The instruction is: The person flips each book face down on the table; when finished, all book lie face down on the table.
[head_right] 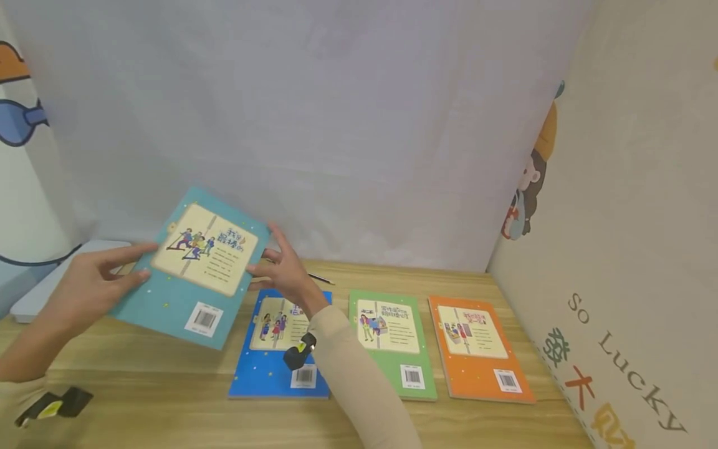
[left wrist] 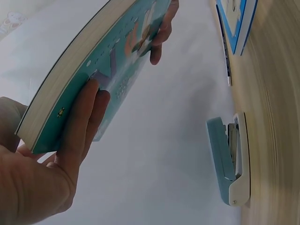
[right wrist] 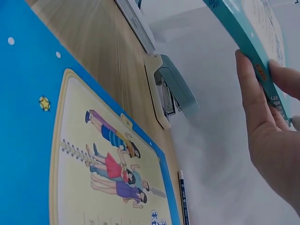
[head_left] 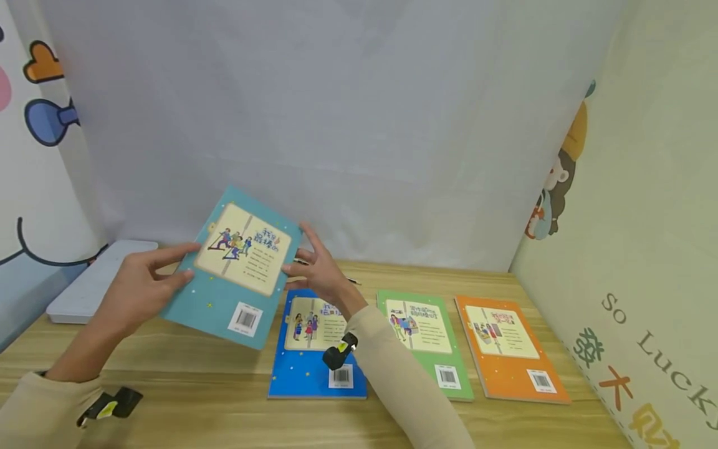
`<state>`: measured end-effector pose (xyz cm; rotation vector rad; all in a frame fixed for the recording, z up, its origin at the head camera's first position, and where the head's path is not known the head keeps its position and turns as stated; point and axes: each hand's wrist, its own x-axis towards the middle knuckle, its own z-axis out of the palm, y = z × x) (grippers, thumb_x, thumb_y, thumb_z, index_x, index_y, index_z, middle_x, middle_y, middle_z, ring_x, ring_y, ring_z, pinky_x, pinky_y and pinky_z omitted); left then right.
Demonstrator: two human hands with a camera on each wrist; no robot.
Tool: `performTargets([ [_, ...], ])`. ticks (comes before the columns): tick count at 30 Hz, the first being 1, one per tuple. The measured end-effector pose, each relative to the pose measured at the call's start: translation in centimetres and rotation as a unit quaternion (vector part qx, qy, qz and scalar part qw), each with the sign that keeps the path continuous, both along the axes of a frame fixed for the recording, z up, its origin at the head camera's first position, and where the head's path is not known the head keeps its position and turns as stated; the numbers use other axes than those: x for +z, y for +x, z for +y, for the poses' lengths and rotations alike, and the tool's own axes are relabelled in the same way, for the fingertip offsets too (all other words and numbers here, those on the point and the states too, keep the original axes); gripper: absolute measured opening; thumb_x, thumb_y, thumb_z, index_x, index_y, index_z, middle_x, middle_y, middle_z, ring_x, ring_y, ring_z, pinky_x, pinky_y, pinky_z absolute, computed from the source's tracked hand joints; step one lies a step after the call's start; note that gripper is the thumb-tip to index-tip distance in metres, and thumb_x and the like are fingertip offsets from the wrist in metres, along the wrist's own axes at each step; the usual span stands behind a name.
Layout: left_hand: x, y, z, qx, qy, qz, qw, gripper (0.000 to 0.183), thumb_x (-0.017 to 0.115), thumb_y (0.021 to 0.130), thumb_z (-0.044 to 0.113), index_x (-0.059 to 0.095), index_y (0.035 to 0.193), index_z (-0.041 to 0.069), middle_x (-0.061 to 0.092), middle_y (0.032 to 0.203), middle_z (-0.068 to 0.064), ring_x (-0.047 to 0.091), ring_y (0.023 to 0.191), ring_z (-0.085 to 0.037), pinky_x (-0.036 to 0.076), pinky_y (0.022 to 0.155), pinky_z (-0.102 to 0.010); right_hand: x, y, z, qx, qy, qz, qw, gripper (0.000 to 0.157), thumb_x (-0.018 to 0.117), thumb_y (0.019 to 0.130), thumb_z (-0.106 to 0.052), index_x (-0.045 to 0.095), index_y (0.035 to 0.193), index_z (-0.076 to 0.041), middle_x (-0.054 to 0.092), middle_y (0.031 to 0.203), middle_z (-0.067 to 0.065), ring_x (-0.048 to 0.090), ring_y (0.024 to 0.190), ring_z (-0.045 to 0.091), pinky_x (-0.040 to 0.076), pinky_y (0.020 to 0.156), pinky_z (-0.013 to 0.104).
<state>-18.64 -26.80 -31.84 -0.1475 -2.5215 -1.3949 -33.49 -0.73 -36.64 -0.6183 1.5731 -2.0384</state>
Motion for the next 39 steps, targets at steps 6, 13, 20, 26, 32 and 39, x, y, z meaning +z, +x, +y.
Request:
performTargets([
  [6,-0.4,-0.1,-0.6,-0.01,0.019,-0.02,0.9996,0.053,0.057,0.102,0.013,0.04,0.15,-0.003,0.037,0.151,-0.035,0.07,0.073,0.001,0.059,0.058,-0.03,0.1,0.0,0.0,0.003,0.003,-0.004,1.0,0.095,0.059,0.094,0.01,0.012,0.159,-0.042,0.062,0.125,0.015,0.07,0.086,0.021,0.061,0.068,0.036],
  [13,-0.8,-0.3,-1.5,-0.008,-0.031,-0.076,0.9966,0.059,0.063,0.098,0.012,0.04,0.15,-0.001,0.037,0.15,-0.037,0.069,0.091,-0.018,0.058,0.062,-0.028,-0.3,0.1,-0.3,0.004,0.021,-0.005,1.0,0.098,0.06,0.091,0.012,0.01,0.161,-0.036,0.064,0.12,0.016,0.07,0.084,0.022,0.062,0.071,0.04],
  [20,-1.8,-0.5,-3.2,-0.059,-0.013,-0.168,0.9839,0.07,0.063,0.096,0.007,0.026,0.155,-0.002,0.038,0.139,-0.045,0.071,0.085,-0.028,0.061,0.065,-0.036,-0.9,0.2,-0.9,0.01,0.069,0.005,0.998,0.1,0.063,0.09,0.011,0.008,0.161,-0.032,0.063,0.118,0.018,0.069,0.087,0.023,0.056,0.089,0.056],
  [26,-3.2,-0.8,-4.5,-0.082,-0.008,-0.225,0.9709,0.074,0.064,0.096,0.008,0.021,0.156,-0.003,0.039,0.134,-0.043,0.067,0.081,-0.02,0.061,0.066,-0.039,-1.7,0.3,-1.5,0.027,0.12,-0.009,0.992,0.094,0.062,0.093,0.009,0.012,0.161,-0.033,0.053,0.138,0.024,0.067,0.098,0.028,0.056,0.09,0.055],
  [32,-4.4,-1.0,-5.0,-0.078,-0.011,-0.261,0.962,0.075,0.066,0.094,0.006,0.022,0.154,-0.005,0.05,0.121,-0.037,0.07,0.079,-0.021,0.062,0.066,-0.043,-2.5,0.4,-2.1,0.04,0.161,-0.012,0.986,0.093,0.063,0.091,0.01,0.013,0.161,-0.026,0.056,0.136,0.025,0.069,0.101,0.034,0.059,0.086,0.05],
  [39,-5.1,-0.9,-5.1,-0.062,-0.065,-0.284,0.9546,0.071,0.07,0.091,0.008,0.033,0.15,-0.007,0.057,0.112,-0.029,0.065,0.079,-0.019,0.062,0.066,-0.042,-3.0,0.5,-2.8,0.044,0.194,-0.017,0.98,0.09,0.063,0.09,0.012,0.019,0.161,-0.019,0.063,0.127,0.025,0.072,0.098,0.036,0.062,0.081,0.041],
])
